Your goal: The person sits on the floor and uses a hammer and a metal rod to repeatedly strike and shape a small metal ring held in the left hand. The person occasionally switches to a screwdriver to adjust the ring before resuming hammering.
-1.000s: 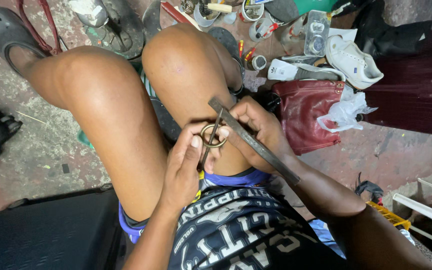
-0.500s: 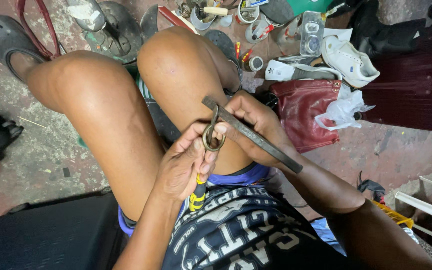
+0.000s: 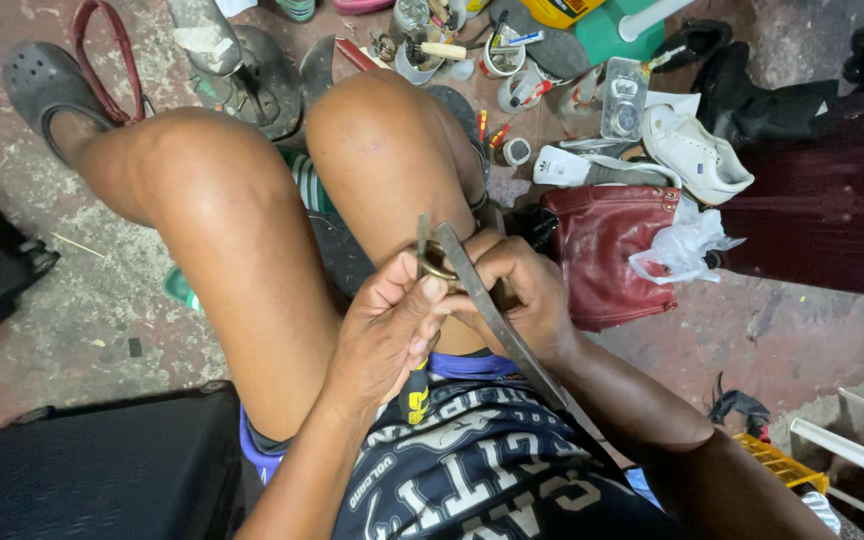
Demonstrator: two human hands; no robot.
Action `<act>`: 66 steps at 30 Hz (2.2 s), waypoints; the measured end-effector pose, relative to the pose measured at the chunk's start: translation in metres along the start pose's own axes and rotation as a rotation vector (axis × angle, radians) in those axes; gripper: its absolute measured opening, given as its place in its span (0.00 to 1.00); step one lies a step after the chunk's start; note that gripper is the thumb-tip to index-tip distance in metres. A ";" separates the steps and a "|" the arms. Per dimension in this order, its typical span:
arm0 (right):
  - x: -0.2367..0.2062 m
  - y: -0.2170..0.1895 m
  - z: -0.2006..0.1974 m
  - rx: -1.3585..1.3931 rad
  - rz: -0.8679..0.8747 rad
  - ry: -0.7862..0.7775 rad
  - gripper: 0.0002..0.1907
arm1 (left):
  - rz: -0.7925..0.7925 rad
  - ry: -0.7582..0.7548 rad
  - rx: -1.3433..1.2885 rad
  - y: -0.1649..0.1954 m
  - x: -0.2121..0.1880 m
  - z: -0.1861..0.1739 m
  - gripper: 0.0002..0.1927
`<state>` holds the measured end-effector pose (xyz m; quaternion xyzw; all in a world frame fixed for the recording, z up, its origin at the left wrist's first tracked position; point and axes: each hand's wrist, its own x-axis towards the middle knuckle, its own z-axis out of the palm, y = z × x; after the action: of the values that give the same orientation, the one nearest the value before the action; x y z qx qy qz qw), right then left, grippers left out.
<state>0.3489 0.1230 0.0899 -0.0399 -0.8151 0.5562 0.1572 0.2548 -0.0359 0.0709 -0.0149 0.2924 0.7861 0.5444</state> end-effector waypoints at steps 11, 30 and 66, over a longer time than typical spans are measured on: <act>0.063 -0.012 -0.115 0.419 -0.005 0.456 0.10 | 0.008 0.351 0.314 0.005 -0.031 -0.021 0.25; 0.074 -0.054 -0.045 1.056 0.491 -0.076 0.14 | 0.501 0.166 0.630 0.052 -0.010 0.075 0.13; 0.213 -0.102 -0.047 -0.520 -0.206 -0.448 0.16 | 0.612 0.584 0.954 0.174 0.086 -0.087 0.04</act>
<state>0.1727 0.1776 0.2440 0.1266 -0.9434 0.3063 0.0143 0.0435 -0.0457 0.0467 0.0995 0.7377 0.6530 0.1395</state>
